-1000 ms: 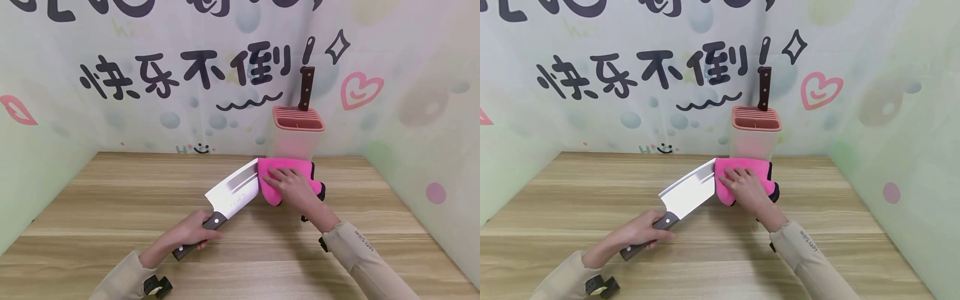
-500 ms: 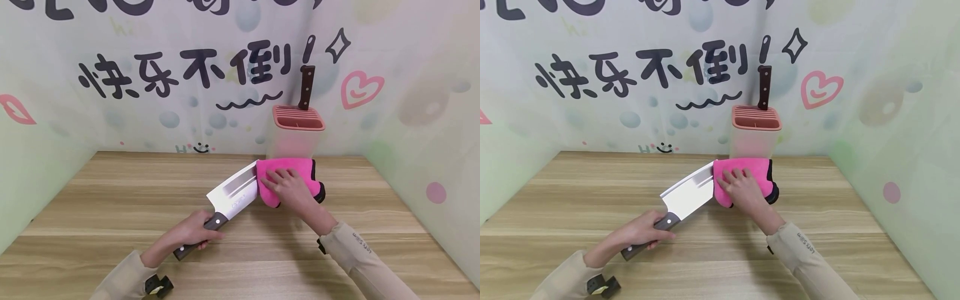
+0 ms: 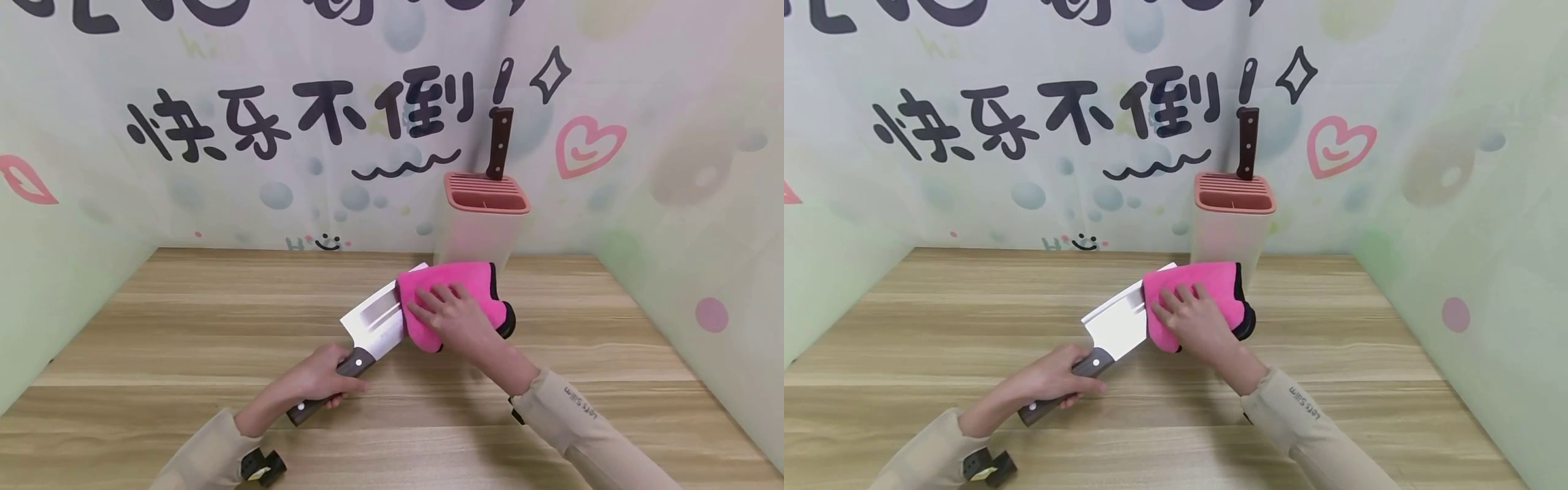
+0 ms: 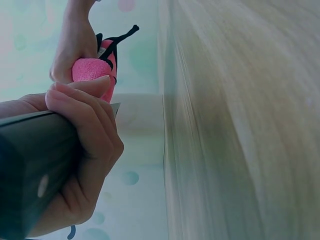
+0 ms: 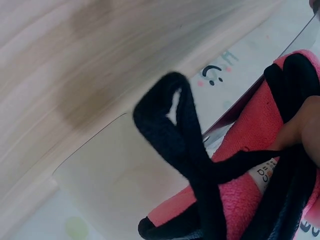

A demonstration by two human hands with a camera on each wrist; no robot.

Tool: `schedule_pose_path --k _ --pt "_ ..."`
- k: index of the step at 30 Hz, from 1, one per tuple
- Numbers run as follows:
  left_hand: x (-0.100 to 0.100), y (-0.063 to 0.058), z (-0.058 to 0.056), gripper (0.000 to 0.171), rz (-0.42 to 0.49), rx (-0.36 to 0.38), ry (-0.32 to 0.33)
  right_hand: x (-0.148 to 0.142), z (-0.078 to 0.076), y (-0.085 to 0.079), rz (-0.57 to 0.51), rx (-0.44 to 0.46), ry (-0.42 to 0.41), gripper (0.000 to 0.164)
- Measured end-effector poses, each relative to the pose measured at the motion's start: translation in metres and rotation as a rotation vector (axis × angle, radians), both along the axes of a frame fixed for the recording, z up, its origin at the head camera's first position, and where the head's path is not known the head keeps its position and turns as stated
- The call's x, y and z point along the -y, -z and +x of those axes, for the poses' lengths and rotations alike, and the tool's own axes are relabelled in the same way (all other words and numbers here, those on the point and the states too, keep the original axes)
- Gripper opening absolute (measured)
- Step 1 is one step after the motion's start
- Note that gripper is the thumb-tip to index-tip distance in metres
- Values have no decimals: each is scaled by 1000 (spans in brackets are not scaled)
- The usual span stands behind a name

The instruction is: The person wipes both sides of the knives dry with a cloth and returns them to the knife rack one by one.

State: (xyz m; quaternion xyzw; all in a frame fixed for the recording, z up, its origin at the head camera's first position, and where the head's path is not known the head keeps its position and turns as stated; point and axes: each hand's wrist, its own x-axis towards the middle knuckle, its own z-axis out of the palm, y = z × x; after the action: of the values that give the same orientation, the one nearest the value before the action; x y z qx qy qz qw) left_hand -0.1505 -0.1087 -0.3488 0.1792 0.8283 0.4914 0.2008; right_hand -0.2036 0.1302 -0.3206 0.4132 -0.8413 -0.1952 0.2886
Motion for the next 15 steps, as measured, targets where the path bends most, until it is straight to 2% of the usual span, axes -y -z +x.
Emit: schedule_pose_path --k 8,15 --pt "-1 2 -1 21 -7 9 7 11 8 2 33 -25 -83 41" --pt "0 3 -2 20 8 -1 34 19 17 2 70 -9 -116 42"
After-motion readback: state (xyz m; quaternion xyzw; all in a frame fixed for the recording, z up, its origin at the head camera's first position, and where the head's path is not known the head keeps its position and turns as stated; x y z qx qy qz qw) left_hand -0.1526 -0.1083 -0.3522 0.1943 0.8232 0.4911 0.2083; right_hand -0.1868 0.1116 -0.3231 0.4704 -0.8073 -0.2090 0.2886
